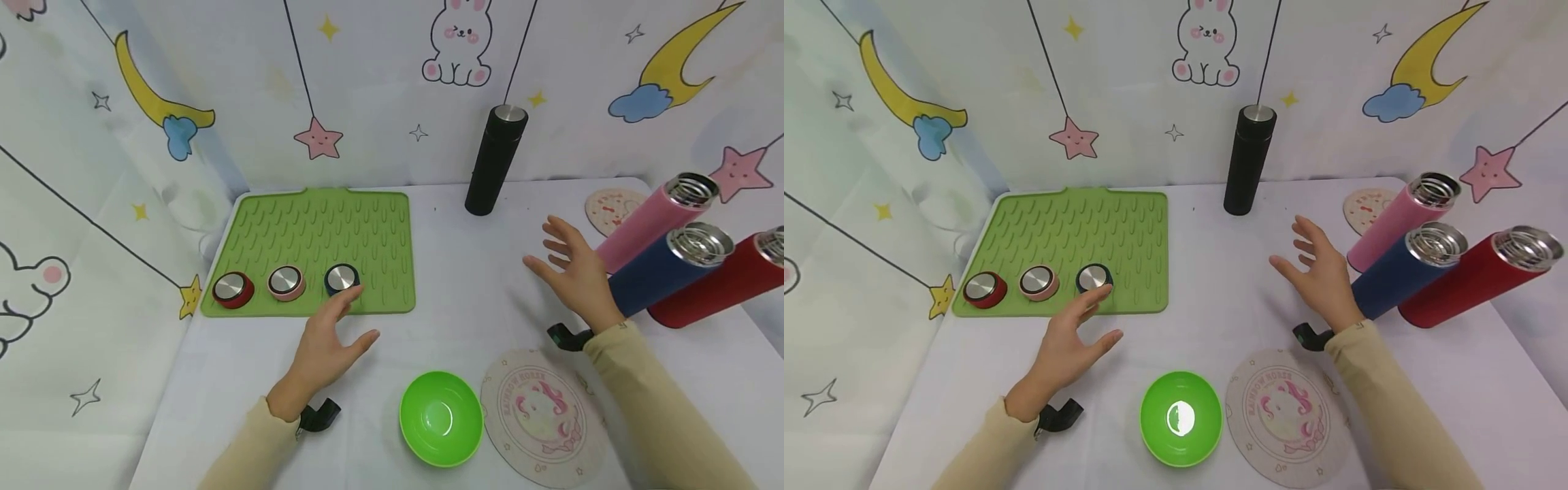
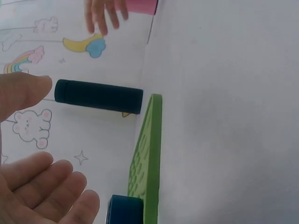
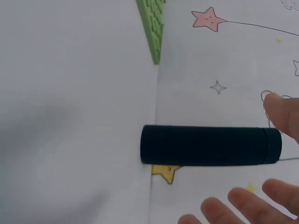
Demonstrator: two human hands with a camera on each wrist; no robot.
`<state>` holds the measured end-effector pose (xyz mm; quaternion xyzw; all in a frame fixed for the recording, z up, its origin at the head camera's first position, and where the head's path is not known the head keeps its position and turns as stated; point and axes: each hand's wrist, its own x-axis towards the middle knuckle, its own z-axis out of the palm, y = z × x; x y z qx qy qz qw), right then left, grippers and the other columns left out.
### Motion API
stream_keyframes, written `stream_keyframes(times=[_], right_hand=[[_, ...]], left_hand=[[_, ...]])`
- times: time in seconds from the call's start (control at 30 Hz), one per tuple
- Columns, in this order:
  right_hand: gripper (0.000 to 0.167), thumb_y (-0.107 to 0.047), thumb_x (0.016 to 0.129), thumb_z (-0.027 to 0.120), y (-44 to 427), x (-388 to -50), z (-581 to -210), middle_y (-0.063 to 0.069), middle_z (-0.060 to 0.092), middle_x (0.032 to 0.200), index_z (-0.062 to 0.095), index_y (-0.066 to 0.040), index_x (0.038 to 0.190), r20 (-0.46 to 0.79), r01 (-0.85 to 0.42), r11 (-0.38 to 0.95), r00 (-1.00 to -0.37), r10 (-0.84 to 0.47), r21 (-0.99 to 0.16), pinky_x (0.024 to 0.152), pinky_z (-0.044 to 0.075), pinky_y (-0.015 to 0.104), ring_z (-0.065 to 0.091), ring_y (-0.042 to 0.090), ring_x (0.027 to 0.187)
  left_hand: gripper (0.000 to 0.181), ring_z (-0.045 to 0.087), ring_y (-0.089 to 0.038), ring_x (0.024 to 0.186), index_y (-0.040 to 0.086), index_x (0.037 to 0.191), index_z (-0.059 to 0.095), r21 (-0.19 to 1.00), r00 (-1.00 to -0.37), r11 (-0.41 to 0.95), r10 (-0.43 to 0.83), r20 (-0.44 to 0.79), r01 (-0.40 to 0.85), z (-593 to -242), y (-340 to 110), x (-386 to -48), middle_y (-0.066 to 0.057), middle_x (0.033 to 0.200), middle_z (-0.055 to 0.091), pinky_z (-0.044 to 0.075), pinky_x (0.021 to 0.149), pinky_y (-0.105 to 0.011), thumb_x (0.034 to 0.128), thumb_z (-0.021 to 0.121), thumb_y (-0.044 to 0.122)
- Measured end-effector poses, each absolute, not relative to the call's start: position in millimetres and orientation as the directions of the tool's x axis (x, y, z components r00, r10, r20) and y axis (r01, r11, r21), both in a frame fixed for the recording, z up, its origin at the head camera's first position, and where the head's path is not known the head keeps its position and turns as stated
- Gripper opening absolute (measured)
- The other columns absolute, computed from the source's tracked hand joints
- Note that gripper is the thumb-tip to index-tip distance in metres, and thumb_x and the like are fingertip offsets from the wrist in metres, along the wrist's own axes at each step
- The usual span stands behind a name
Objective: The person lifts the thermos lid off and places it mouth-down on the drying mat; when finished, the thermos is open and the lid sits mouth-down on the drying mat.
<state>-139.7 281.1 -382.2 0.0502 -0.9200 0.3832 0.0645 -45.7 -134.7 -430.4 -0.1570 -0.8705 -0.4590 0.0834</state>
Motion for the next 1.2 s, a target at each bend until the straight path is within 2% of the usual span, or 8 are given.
stream_keyframes(times=[0.07, 0.13, 0.43, 0.63, 0.93, 1.2], right_hand=[[0.094, -0.044, 0.092, 0.078, 272.8, -156.6, -380.1, 0.01, 0.04, 0.167, 0.021, -0.035, 0.166, 0.136, -0.12, 0.685, -0.99, -0.031, -0.718, 0.111, 0.048, 0.06, 0.051, 0.042, 0.144], [0.098, -0.046, 0.092, 0.078, 265.4, -172.0, -377.7, 0.01, 0.037, 0.169, 0.016, -0.034, 0.167, 0.13, -0.11, 0.673, -0.991, -0.021, -0.731, 0.112, 0.046, 0.064, 0.049, 0.044, 0.145], [0.106, -0.044, 0.091, 0.079, 244.1, -234.4, -376.0, 0.014, 0.029, 0.171, 0.009, -0.024, 0.169, 0.119, -0.094, 0.634, -0.993, -0.002, -0.768, 0.119, 0.042, 0.06, 0.045, 0.044, 0.149], [0.113, -0.053, 0.09, 0.077, 239.8, -265.1, -382.5, 0.013, 0.024, 0.173, 0.002, -0.021, 0.169, 0.052, -0.025, 0.623, -0.998, 0.026, -0.782, 0.12, 0.041, 0.06, 0.039, 0.041, 0.153], [0.112, -0.054, 0.09, 0.076, 231.2, -303.2, -382.3, 0.015, 0.027, 0.172, 0.004, -0.02, 0.169, 0.033, -0.003, 0.608, -0.999, 0.038, -0.794, 0.123, 0.039, 0.056, 0.04, 0.04, 0.152], [0.11, -0.053, 0.091, 0.074, 224.8, -323.4, -382.5, 0.016, 0.024, 0.172, 0.005, -0.013, 0.167, -0.024, 0.032, 0.594, -0.999, 0.022, -0.804, 0.129, 0.032, 0.052, 0.034, 0.037, 0.156]], left_hand=[[0.075, 0.058, -0.029, 0.139, 0.007, 0.151, 0.051, 0.774, -0.94, 0.533, 0.192, 0.283, 0.342, -431.2, -134.4, -43.8, -0.009, 0.153, 0.057, 0.05, 0.116, -0.043, 0.0864, 0.086, 0.019], [0.075, 0.057, -0.029, 0.14, 0.006, 0.151, 0.051, 0.775, -0.942, 0.536, 0.193, 0.275, 0.335, -432.3, -134.2, -42.0, -0.009, 0.153, 0.057, 0.049, 0.116, -0.041, 0.0862, 0.086, 0.018], [0.075, 0.057, -0.028, 0.141, 0.007, 0.151, 0.052, 0.777, -0.944, 0.537, 0.208, 0.255, 0.328, -438.5, -131.0, -38.6, -0.009, 0.153, 0.058, 0.049, 0.116, -0.042, 0.0858, 0.086, 0.02], [0.075, 0.056, -0.028, 0.142, 0.008, 0.151, 0.052, 0.776, -0.942, 0.536, 0.222, 0.252, 0.334, -441.5, -131.3, -38.4, -0.01, 0.153, 0.058, 0.05, 0.116, -0.042, 0.0858, 0.087, 0.021], [0.075, 0.055, -0.027, 0.143, 0.007, 0.151, 0.052, 0.779, -0.939, 0.526, 0.233, 0.254, 0.342, -443.2, -131.9, -39.8, -0.009, 0.152, 0.058, 0.05, 0.116, -0.043, 0.0859, 0.086, 0.021], [0.075, 0.055, -0.028, 0.143, 0.009, 0.151, 0.052, 0.783, -0.943, 0.527, 0.225, 0.247, 0.331, -445.1, -132.7, -39.6, -0.009, 0.153, 0.058, 0.05, 0.116, -0.044, 0.0855, 0.087, 0.021]])
